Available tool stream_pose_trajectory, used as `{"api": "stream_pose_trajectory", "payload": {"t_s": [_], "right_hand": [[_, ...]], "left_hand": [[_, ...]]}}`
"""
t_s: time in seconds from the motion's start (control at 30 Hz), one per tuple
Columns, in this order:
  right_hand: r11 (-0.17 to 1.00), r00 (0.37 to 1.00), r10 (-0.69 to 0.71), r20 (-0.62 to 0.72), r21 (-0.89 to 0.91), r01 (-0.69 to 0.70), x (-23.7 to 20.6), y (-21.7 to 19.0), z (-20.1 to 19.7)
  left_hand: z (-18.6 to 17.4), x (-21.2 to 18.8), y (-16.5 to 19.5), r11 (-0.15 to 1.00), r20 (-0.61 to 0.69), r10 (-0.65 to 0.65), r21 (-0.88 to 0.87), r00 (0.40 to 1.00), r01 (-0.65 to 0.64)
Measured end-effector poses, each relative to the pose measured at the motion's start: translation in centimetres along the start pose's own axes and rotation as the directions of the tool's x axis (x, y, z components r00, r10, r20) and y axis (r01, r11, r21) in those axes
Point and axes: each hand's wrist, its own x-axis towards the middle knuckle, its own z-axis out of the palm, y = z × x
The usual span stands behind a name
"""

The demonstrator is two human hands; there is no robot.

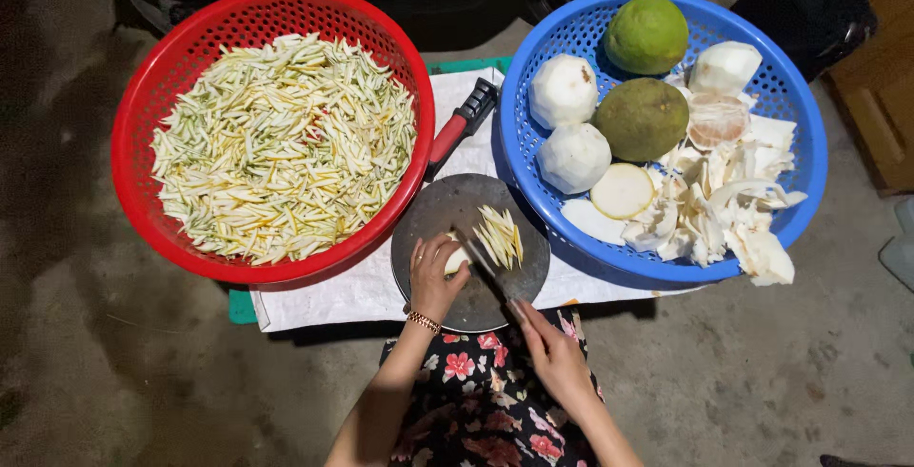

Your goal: The person slices a peeled white vegetable into thin strips using a knife on a round cutting board. The sliced pieces are collected in a red basket. The person occasionally pauses to wipe the knife with a yellow cloth.

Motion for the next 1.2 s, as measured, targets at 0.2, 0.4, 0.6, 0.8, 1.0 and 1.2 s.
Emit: {"api": "stream_pose_trajectory", "payload": {"t_s": [0.2, 0.4, 0.6, 0.8, 1.0, 1.2], "right_hand": [[0.949, 0.991, 0.132, 0.009, -0.291, -0.124, -1.9, -2.6, -0.4], [0.949, 0.999, -0.018, -0.037, -0.316, 0.006, 1.4, -2.5, 1.7], [0.996, 1.000, 0.014, -0.001, -0.085, -0.014, 3.5, -1.2, 2.8], [0.992, 0.999, -0.042, 0.014, 0.121, 0.040, 1.0, -0.4, 0.6], [0.966, 0.990, 0.140, 0.011, -0.223, -0.134, -2.3, -2.2, -0.7], [0.956, 0.999, 0.011, -0.030, -0.292, -0.019, -0.4, -1.8, 0.4]], "left_hand": [[-0.1, 0.2, -0.1, 1.000, -0.007, -0.001, -0.003, 1.000, 0.001], [0.0, 0.4, -0.4, 1.000, 0.020, -0.011, 0.002, 1.000, 0.011], [-0.4, 0.2, 0.3, 1.000, -0.008, 0.003, -0.021, 1.000, -0.003], [-0.3, 0.2, 0.1, 1.000, -0.008, -0.003, -0.020, 1.000, 0.003], [0.0, 0.0, -0.2, 1.000, 0.001, -0.003, -0.015, 1.000, 0.003], [-0.1, 0.4, -0.3, 1.000, -0.003, -0.010, -0.013, 1.000, 0.010]]}}
